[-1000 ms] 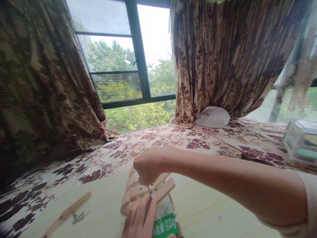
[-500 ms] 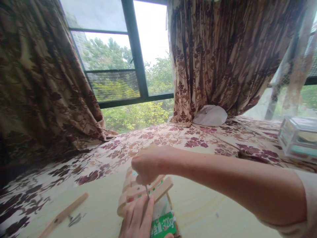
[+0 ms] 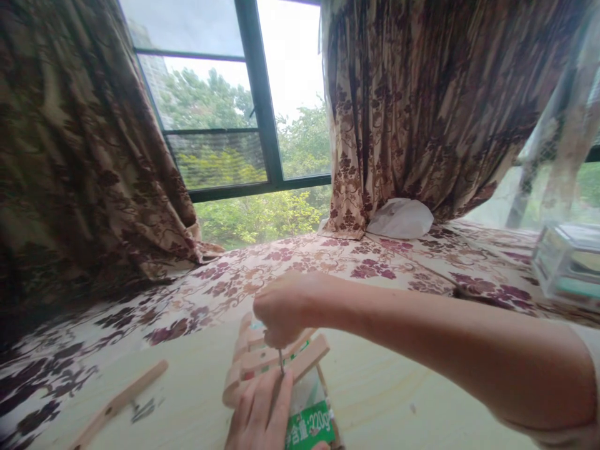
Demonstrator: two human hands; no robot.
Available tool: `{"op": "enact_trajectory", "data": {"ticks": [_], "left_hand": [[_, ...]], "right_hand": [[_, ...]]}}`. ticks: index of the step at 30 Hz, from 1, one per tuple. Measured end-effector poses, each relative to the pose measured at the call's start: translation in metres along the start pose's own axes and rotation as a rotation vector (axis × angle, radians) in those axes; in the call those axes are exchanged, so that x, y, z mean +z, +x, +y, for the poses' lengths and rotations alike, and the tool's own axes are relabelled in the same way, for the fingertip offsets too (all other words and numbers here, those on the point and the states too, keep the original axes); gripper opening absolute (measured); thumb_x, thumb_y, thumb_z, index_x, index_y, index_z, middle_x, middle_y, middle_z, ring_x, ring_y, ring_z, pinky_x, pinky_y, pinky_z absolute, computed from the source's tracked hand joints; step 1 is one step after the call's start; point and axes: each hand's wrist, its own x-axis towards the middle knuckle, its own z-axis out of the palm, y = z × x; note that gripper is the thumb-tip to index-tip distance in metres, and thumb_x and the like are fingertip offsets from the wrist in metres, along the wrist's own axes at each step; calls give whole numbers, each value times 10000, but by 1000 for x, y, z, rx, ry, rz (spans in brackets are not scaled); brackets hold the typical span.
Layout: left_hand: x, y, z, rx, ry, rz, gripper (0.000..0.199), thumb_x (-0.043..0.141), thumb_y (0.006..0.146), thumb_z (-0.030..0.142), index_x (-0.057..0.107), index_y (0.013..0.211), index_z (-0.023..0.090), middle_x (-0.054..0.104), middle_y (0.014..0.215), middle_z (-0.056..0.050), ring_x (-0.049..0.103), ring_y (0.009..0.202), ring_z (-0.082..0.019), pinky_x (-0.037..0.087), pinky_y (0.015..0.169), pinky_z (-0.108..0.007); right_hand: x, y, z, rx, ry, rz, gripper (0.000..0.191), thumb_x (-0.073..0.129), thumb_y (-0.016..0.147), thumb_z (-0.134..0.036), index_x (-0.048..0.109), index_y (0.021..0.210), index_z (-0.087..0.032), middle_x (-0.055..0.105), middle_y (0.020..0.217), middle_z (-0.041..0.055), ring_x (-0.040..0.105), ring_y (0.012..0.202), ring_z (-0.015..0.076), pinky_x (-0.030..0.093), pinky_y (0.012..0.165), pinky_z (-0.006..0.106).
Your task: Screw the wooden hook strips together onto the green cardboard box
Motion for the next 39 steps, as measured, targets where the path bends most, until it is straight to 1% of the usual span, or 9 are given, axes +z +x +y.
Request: {"op": "enact_trajectory", "data": {"ticks": [3,7,10,16,20,23,30,34,39], "left_hand": [[-1,0,1,-1,-19,-5,736,457,728,691,525,1184,117,568,1111,-119,499,1025,-283,362,917,-399],[-5,1,3,-23,-55,-43,757,515,708,660,484,1225,107,533,1149,-131,477,1055,-296,355,934,-407],[-7,1,5,-46,-76,-74,763,538,705,637,458,1250,109,512,1179,-130,460,1082,-300,339,959,-411],[-11,1,8,-83,-93,-125,777,577,687,609,435,1272,117,491,1206,-120,434,1118,-303,335,973,-407],[-15,3,9,-101,-111,-145,790,599,680,589,412,1291,124,478,1226,-112,428,1126,-295,350,969,-400],[-16,5,11,-118,-124,-159,792,614,673,574,410,1292,123,477,1235,-112,422,1136,-299,361,962,-401],[-19,5,11,-135,-137,-168,785,589,689,593,412,1295,125,481,1239,-113,418,1148,-298,365,965,-414],[-18,8,15,-166,-152,-141,811,581,661,650,444,1270,132,500,1223,-101,432,1132,-292,361,960,-401],[-8,12,26,-290,-191,40,750,498,670,701,528,1161,135,550,1149,-105,470,1089,-295,360,932,-417]], "right_hand": [[-4,-1,2,-37,-3,9,259,553,757,-296,685,917,-141,661,789,69,480,590,135,280,467,263],[-5,0,0,-109,0,-7,209,544,747,-172,681,902,-145,658,818,59,494,644,131,298,494,255],[-1,2,0,-75,13,-24,206,527,760,-183,684,884,-134,662,840,74,504,654,137,294,496,261],[-1,3,2,4,5,-30,270,534,792,-318,693,915,-136,667,836,94,533,671,164,291,508,276],[-6,1,0,-43,4,-61,247,558,773,-233,682,968,-146,667,846,77,514,651,146,290,504,265],[-7,1,-2,-74,-16,-61,230,524,770,-142,689,930,-140,673,850,71,502,645,136,294,510,265],[-2,-2,2,23,-42,-85,268,512,789,-247,701,928,-119,680,852,119,520,622,161,280,482,272],[-4,-6,4,20,-1,-79,283,526,777,-266,692,971,-144,678,847,108,519,614,162,286,484,270],[-6,-6,2,-50,11,-65,281,494,777,-157,690,977,-167,678,842,80,502,617,144,288,500,267]]}}
